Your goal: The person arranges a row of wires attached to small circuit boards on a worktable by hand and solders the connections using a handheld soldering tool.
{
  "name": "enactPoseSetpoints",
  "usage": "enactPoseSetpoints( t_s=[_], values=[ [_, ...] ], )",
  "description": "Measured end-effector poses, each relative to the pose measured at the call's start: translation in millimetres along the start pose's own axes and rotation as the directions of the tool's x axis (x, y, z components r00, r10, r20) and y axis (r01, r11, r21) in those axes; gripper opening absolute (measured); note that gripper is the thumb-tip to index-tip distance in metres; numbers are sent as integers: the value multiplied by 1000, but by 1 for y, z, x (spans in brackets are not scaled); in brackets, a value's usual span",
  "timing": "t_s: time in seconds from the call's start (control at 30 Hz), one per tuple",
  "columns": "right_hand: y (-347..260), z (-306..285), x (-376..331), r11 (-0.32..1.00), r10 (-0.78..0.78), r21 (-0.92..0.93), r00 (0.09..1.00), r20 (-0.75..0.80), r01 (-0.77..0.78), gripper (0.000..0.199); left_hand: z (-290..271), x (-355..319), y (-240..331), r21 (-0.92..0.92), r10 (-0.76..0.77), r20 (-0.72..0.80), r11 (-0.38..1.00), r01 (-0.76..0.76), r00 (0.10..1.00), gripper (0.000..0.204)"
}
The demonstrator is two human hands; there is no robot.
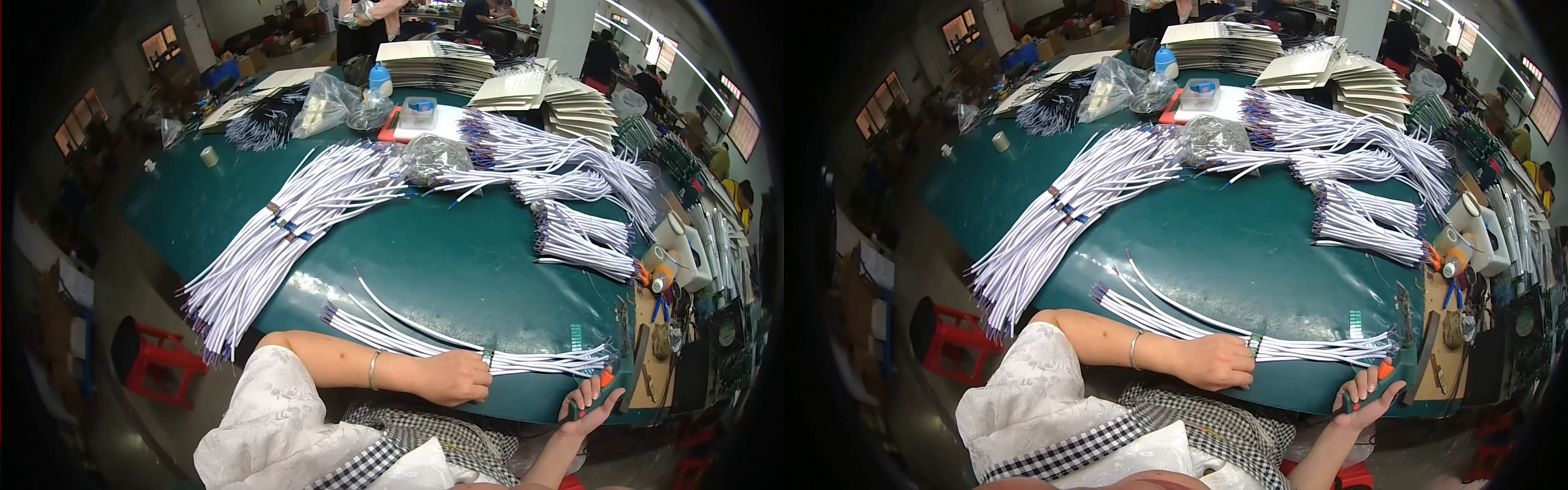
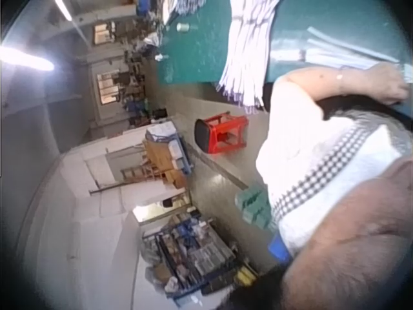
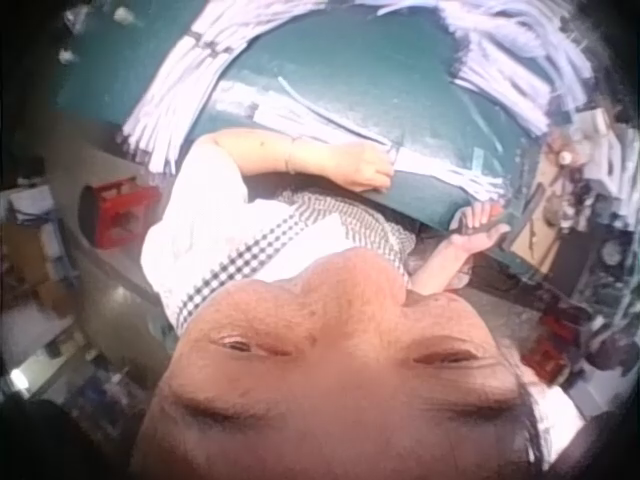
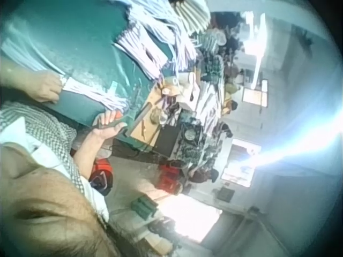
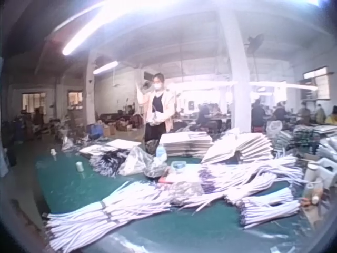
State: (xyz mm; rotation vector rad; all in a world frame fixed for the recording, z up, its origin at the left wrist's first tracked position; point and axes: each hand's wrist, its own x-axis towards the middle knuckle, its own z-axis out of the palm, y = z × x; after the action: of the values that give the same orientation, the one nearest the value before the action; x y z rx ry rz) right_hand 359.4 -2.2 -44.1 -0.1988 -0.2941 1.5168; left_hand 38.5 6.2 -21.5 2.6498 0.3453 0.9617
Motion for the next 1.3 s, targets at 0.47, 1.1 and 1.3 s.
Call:
enactPoseSetpoints(
  t_s=[0.47,1.1,1.3],
  values=[
    [1,5,-1,999,-20,28,1000,-16,20,52,-1,1,0,-9,-29,3,1000,29,1000,15],
    [2,5,-3,998,-55,22,998,-16,55,53,2,0,-3,-24,-34,5,999,34,999,18],
    [4,7,-4,998,-60,30,998,-20,61,53,0,0,-2,-23,-51,13,998,51,999,17]
  ],
)
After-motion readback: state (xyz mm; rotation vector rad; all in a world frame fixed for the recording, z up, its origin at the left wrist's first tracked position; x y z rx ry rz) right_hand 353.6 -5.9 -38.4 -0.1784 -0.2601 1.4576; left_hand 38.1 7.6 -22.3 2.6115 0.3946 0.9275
